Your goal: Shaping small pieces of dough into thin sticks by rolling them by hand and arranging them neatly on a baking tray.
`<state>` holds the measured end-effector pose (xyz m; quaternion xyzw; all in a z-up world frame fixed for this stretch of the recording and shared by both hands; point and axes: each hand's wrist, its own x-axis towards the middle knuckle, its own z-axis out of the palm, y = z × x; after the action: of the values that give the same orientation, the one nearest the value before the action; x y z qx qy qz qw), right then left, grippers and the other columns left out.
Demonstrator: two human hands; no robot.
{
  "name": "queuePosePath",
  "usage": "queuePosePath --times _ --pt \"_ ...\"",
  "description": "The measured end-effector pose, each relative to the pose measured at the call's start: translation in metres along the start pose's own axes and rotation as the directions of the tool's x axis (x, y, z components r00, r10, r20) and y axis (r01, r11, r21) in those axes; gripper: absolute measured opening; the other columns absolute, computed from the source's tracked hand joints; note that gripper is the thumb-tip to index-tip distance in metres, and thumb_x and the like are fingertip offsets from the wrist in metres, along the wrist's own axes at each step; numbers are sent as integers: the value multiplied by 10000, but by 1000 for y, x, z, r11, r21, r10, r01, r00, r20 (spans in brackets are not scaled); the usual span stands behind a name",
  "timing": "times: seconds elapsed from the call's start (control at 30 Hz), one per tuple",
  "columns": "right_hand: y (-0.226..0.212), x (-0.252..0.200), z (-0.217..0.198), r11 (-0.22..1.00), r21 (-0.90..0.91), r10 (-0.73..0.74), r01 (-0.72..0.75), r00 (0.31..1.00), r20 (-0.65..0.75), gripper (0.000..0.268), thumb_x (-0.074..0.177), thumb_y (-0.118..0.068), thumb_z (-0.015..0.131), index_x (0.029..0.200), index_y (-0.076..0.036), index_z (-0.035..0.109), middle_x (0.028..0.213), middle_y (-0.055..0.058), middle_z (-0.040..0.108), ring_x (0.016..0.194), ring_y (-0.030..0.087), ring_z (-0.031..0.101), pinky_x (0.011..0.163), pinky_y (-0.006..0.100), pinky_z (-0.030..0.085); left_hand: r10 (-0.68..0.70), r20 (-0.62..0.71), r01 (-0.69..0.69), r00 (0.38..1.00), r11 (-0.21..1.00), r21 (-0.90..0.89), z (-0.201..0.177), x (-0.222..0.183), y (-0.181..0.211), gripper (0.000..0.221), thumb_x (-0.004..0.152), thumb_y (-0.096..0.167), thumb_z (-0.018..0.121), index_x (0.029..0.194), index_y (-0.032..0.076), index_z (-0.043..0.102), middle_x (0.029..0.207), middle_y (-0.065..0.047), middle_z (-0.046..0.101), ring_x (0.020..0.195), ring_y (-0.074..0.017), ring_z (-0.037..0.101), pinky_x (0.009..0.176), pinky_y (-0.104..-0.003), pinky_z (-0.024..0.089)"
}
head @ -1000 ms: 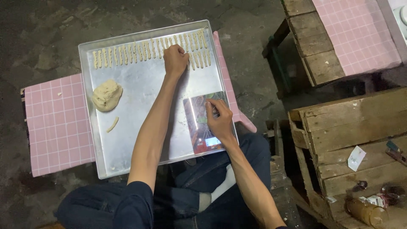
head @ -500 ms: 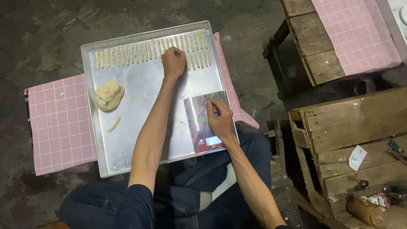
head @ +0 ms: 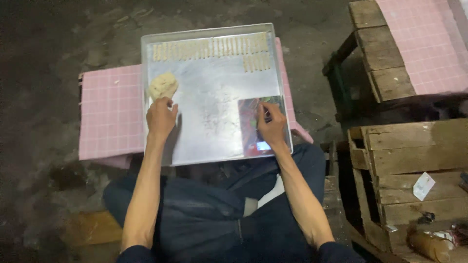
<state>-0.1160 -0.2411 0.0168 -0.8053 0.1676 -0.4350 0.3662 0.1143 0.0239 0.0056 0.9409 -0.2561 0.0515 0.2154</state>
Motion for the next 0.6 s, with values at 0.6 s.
queuePosePath --times 0.6 --pt "30 -29 -36 994 -107 -55 36 982 -180 64 1031 -90 690 1003 -86 748 764 85 718 664 247 682 642 345 524 356 -7 -356 934 934 41 28 -34 32 74 869 52 731 921 1 718 777 -159 664 771 -385 707 664 -492 562"
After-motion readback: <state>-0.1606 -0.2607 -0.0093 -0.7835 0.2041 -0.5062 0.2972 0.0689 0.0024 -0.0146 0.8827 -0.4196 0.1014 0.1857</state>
